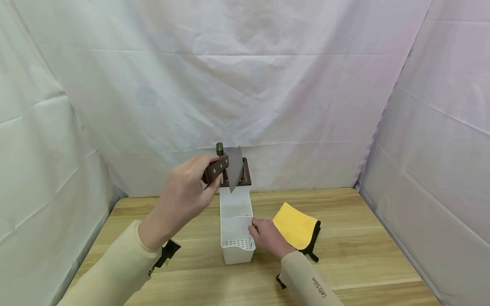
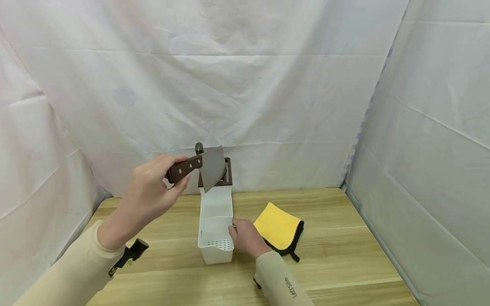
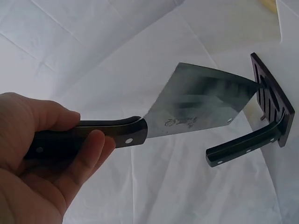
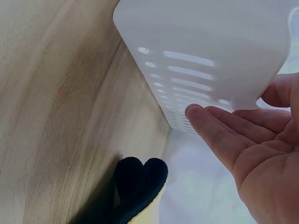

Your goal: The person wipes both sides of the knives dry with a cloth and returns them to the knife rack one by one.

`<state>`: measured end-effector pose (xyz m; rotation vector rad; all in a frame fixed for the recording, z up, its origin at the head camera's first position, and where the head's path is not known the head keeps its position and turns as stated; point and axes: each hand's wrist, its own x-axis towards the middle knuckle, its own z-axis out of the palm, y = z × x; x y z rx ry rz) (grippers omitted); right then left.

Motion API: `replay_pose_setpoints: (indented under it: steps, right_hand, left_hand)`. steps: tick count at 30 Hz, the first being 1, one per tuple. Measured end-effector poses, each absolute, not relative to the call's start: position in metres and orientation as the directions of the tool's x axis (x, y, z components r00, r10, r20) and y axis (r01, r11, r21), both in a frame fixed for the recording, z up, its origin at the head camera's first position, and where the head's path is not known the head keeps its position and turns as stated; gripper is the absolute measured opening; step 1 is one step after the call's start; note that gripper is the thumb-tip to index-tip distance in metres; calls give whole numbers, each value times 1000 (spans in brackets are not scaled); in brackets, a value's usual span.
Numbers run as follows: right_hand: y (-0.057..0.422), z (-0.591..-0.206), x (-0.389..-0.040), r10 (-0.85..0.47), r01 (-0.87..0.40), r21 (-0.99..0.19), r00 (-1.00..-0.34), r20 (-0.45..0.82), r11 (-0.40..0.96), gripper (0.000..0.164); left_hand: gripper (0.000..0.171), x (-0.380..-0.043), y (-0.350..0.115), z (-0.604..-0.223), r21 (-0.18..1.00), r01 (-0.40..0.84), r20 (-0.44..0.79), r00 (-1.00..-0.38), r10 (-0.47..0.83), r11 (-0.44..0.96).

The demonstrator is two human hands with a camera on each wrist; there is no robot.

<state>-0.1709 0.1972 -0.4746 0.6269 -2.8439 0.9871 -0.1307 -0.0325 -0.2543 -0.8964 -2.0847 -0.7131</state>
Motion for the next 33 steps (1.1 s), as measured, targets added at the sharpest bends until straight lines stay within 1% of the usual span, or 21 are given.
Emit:
replay_pose_setpoints:
  steps: [5, 11, 17, 25, 30, 33]
  right_hand:
    - [197, -475, -171, -357, -395, -589, -915, 187, 705, 27]
    - [197, -477, -172, -361, -407, -586, -911, 202, 700, 29]
    - [197, -477, -172, -360, -395, -595, -915, 183, 700, 28]
    - [194, -477, -172, -354, -387, -605, -918, 180, 696, 28]
    - [194, -477, -171, -351, -393, -623, -916, 197, 676, 26]
    - [194, -478, -170, -339, -378, -645, -921, 190, 664, 21]
  left_hand:
    - [32, -136, -31, -252, 147, 786, 819, -437, 372, 600]
    - [31, -143, -27, -247, 125, 795, 827, -414, 380, 593]
    - [32, -148, -24, -241, 122, 801, 824, -410, 390, 585]
    - [28, -155, -21, -231, 97, 810, 812, -400, 424, 579]
    - [24, -159, -18, -226, 102, 806, 796, -417, 439, 583]
    - [23, -162, -17, -223, 107, 800, 786, -432, 442, 591]
